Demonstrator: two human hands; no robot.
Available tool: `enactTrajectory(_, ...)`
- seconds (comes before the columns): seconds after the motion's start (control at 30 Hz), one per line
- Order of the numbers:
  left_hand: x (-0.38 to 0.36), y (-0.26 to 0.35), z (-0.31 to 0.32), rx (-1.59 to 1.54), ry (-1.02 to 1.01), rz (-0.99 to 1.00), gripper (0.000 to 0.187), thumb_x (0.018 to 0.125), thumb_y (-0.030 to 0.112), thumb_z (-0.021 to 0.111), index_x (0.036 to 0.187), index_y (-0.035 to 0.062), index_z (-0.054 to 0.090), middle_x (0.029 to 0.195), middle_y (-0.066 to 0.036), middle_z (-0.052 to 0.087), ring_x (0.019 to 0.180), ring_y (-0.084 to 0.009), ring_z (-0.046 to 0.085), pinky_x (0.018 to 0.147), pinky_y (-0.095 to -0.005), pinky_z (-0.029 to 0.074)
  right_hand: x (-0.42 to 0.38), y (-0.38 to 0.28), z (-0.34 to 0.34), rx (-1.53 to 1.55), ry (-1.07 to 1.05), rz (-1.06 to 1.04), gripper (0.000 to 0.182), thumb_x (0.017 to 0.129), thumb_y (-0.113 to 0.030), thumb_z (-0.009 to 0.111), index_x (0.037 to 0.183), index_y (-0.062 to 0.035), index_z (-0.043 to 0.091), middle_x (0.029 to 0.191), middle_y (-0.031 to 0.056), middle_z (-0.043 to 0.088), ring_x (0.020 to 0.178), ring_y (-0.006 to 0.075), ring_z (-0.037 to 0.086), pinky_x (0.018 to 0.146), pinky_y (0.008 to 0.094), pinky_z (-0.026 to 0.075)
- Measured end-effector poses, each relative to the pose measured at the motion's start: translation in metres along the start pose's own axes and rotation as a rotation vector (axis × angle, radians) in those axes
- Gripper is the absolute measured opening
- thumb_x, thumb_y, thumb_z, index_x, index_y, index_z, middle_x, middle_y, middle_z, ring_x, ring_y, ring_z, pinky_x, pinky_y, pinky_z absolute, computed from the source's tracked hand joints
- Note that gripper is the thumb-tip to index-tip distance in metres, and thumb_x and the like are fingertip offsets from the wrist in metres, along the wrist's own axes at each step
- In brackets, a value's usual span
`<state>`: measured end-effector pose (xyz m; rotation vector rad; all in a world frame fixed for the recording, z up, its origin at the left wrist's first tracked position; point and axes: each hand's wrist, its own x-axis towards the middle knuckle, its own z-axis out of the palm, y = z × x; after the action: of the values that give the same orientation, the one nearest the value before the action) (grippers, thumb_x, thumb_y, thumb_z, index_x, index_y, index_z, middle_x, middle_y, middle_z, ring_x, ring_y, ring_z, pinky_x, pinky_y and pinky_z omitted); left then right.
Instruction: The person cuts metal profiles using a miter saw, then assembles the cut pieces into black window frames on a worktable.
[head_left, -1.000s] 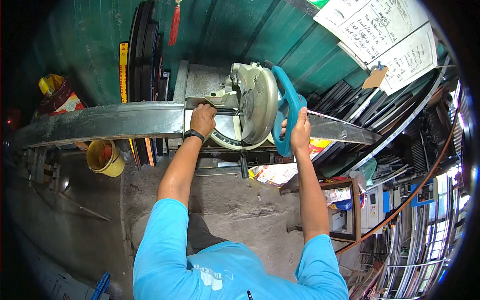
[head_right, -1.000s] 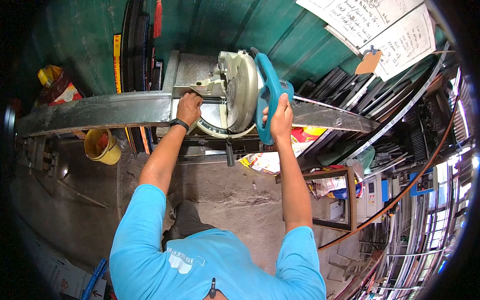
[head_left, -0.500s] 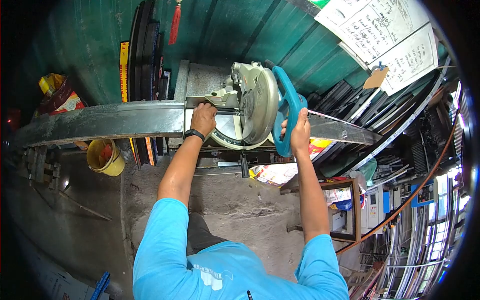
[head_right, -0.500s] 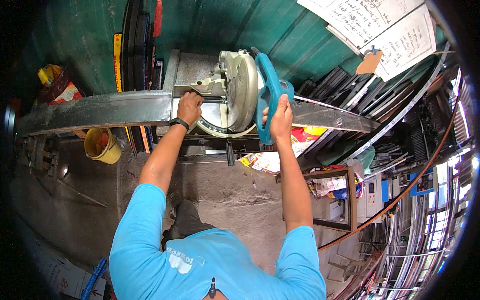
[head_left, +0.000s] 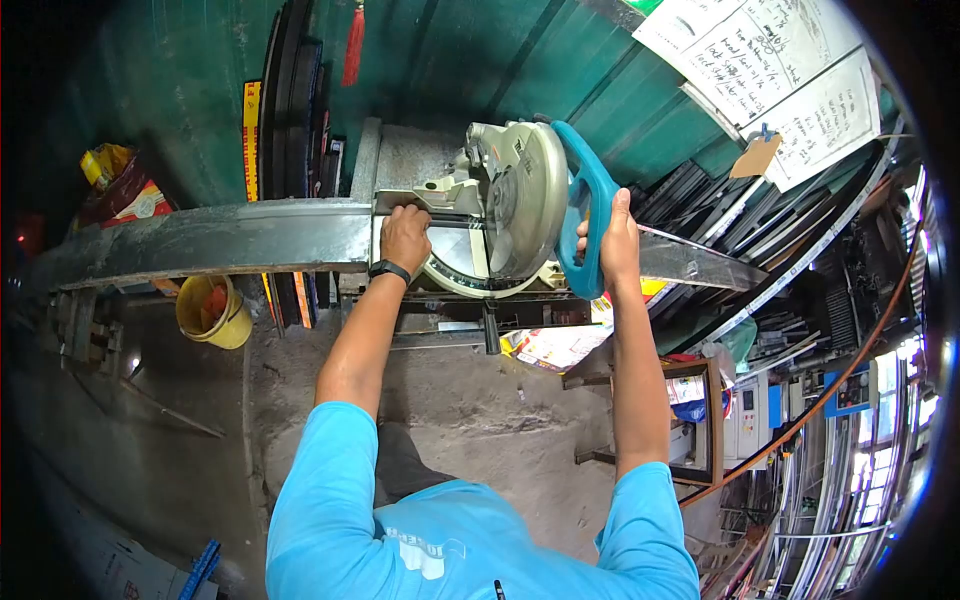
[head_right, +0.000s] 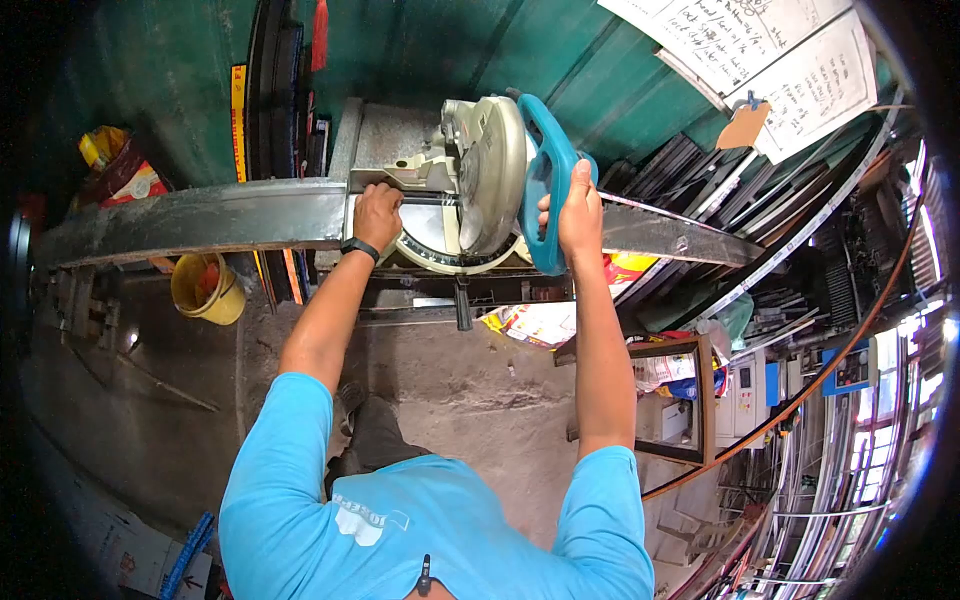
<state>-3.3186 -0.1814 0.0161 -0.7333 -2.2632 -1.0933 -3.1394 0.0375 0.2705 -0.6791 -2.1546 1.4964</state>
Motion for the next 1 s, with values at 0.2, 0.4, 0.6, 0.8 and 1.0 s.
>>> enactTrajectory(0.2,0.0,-0.001,-0.001,-0.012,0.008,0.008,0.015,0.077,0.001,0.07,0.088,0.0105,0.073,0.09,-0.006,0.066,0.092,-0.0325,0.061,0.081,-0.0472,0.047,-0.005,0.007,0.002,-0.02,0.026,-0.012,0.075,0.106,-0.073,0.029,0.103,-0.0039,0.06,0.073,0.0065,0.063,0.056,0.0155,0.061,0.052,0.0332,0.052)
enactTrajectory(0.4,0.0,-0.002,0.001,-0.015,0.022,0.018,0.014,0.077,0.001,0.07,0.087,0.0102,0.073,0.089,-0.006,0.065,0.091,-0.0327,0.061,0.08,-0.0471,0.047,-0.009,0.02,0.003,-0.029,0.04,-0.035,0.075,0.106,-0.072,0.029,0.101,-0.0042,0.06,0.072,0.0064,0.064,0.056,0.0152,0.061,0.052,0.0322,0.052)
enactTrajectory(0.6,0.001,-0.001,-0.001,-0.026,0.008,0.008,0.015,0.076,0.0,0.069,0.086,0.0098,0.072,0.087,-0.007,0.065,0.09,-0.0334,0.061,0.079,-0.047,0.047,-0.012,0.028,0.004,-0.031,0.054,-0.049,0.074,0.107,-0.071,0.028,0.1,-0.0047,0.059,0.072,0.0063,0.064,0.056,0.0145,0.061,0.053,0.0312,0.051)
enactTrajectory(0.8,0.001,-0.002,0.001,-0.037,0.023,0.017,0.013,0.076,0.0,0.069,0.086,0.0097,0.071,0.087,-0.007,0.065,0.089,-0.0338,0.061,0.079,-0.047,0.047,-0.014,0.036,0.005,-0.031,0.051,-0.076,0.073,0.108,-0.07,0.027,0.101,-0.0044,0.059,0.072,0.0063,0.064,0.056,0.0142,0.061,0.053,0.0304,0.051)
enactTrajectory(1.0,0.001,-0.004,0.003,-0.034,0.036,0.032,0.013,0.077,0.0,0.068,0.084,0.01,0.07,0.086,-0.007,0.064,0.089,-0.0346,0.06,0.078,-0.0479,0.047,-0.015,0.042,0.006,-0.026,0.062,-0.092,0.074,0.108,-0.07,0.027,0.104,-0.0034,0.06,0.073,0.0061,0.064,0.056,0.0137,0.061,0.053,0.0302,0.051)
